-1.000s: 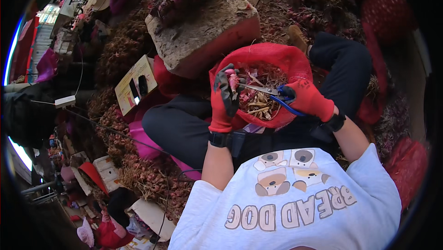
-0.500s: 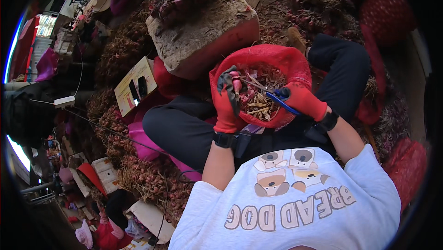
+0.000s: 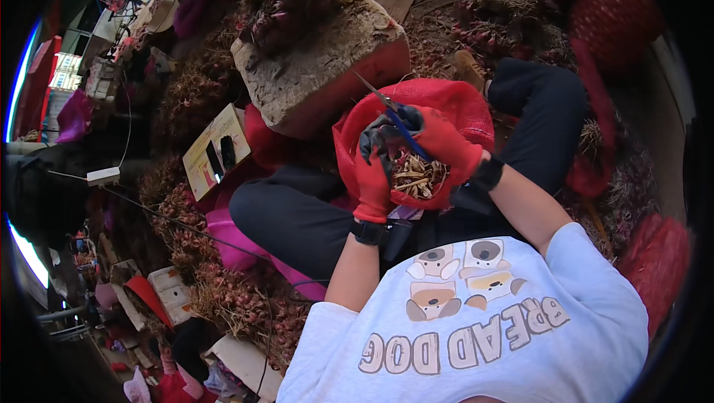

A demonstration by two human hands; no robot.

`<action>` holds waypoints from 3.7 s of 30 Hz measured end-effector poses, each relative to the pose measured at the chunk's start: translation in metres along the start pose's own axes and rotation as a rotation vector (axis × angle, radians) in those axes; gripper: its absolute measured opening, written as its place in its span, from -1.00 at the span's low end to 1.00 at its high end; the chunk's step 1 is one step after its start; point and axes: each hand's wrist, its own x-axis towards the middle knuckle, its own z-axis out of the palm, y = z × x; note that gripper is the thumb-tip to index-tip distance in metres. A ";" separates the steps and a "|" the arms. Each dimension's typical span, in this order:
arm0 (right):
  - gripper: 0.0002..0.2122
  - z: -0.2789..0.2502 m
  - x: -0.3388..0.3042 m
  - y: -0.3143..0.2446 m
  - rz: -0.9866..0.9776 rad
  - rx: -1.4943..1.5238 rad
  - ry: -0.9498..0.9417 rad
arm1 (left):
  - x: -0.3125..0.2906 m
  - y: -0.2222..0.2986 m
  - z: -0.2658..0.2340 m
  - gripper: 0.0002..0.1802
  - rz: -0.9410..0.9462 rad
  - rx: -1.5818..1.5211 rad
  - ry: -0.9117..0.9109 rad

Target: The recorder uses scissors to trim the roots and stalks off red onions, then places the cleaned onions into a red mesh bag.

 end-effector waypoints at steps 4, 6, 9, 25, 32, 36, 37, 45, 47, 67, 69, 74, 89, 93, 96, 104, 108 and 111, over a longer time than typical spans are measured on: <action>-0.78 0.015 0.002 0.030 0.040 0.427 0.079 | -0.005 -0.002 -0.001 -0.71 -0.116 0.032 0.017; -0.78 0.016 -0.001 0.036 0.054 0.547 0.142 | -0.004 0.002 -0.003 -0.73 0.004 0.210 -0.037; -0.78 0.010 -0.004 0.043 0.096 0.639 0.169 | 0.000 -0.012 -0.013 -0.71 0.286 0.648 -0.151; -0.71 -0.009 -0.006 0.034 0.259 0.742 0.147 | 0.000 0.004 0.001 -0.70 -0.606 -0.561 -0.063; -0.69 -0.007 0.003 0.040 0.033 0.317 -0.014 | 0.000 -0.011 -0.014 -0.67 -0.441 -0.316 -0.270; -0.72 -0.001 -0.003 0.020 0.148 0.595 -0.028 | 0.000 -0.002 -0.017 -0.65 -0.661 -0.727 -0.218; -0.73 -0.003 -0.006 0.017 0.176 0.733 -0.036 | 0.000 0.001 -0.014 -0.65 -0.651 -0.810 -0.168; -0.71 -0.021 0.008 0.050 0.172 -0.091 0.130 | 0.009 0.013 -0.001 -0.51 -0.261 -0.650 -0.028; -0.69 -0.023 0.004 0.027 0.124 -0.135 0.150 | 0.010 0.013 -0.008 -0.48 -0.234 -0.497 -0.021; -0.75 -0.053 -0.067 -0.018 -0.022 -0.914 0.050 | 0.010 0.013 -0.019 -0.76 -0.244 -0.310 0.075; -0.75 -0.055 -0.069 -0.019 0.003 -0.905 0.028 | 0.009 0.014 -0.017 -0.72 -0.231 -0.249 0.070; -0.75 -0.060 -0.070 -0.019 0.074 -0.854 -0.021 | 0.009 0.012 -0.019 -0.68 -0.228 -0.202 0.061; -0.77 -0.063 -0.075 -0.011 0.117 -0.804 -0.033 | 0.009 0.002 -0.024 -0.67 -0.237 -0.187 -0.055; -0.79 -0.055 -0.074 -0.008 0.058 -0.802 0.011 | 0.007 0.004 -0.017 -0.70 -0.262 -0.063 0.049; -0.80 -0.051 -0.074 -0.006 0.011 -0.804 0.010 | 0.004 0.009 -0.013 -0.74 -0.328 -0.323 0.003; -0.83 -0.048 -0.075 0.016 0.171 -0.738 0.036 | 0.003 0.015 -0.015 -0.74 -0.379 -0.280 -0.156; -0.82 -0.058 -0.062 0.001 0.431 -0.366 0.034 | -0.007 0.013 -0.002 -0.70 -0.413 -0.357 -0.164; -0.80 -0.054 -0.058 0.004 0.159 -0.409 0.032 | -0.003 0.011 -0.016 -0.78 -0.446 -0.320 -0.216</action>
